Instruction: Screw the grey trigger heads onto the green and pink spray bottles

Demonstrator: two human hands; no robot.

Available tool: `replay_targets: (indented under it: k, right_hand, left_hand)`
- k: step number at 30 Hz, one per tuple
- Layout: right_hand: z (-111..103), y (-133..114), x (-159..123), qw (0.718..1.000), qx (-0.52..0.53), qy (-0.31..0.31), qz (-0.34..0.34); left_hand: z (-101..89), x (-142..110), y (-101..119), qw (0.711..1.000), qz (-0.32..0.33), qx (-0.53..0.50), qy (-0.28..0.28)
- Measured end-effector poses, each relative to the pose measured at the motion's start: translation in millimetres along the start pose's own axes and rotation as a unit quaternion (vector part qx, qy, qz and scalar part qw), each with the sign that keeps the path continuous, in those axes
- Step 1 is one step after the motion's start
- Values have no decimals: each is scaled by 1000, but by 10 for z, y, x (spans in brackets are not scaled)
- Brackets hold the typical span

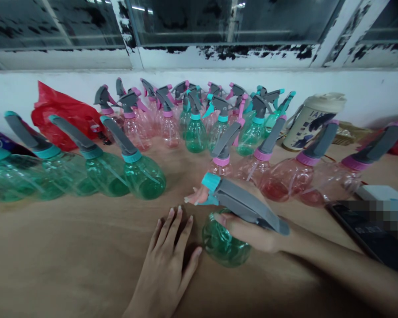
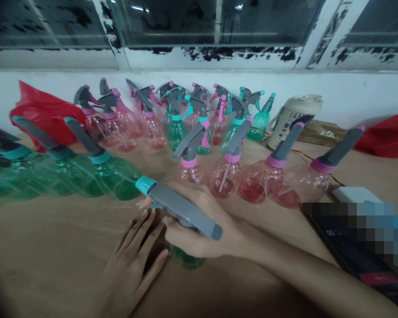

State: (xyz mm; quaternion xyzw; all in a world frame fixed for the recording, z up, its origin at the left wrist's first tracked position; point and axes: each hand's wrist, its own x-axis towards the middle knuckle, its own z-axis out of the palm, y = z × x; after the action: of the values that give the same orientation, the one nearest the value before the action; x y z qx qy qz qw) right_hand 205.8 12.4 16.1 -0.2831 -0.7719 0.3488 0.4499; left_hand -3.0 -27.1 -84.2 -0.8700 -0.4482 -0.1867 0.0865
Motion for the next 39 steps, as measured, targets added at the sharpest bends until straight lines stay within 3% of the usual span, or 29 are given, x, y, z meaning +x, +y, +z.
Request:
replay_targets:
  k: [15, 23, 39]
  right_hand:
    - [-10, 0, -29, 1000, 11, -21, 6]
    - [50, 54, -61, 999, -33, 27, 14]
    - [70, 31, -65, 999, -10, 36, 31]
  left_hand:
    - [14, -5, 1, 1000, 5, 4, 3]
    - [11, -6, -8, 1000, 11, 7, 5]
    - [0, 7, 10, 1000, -2, -6, 0]
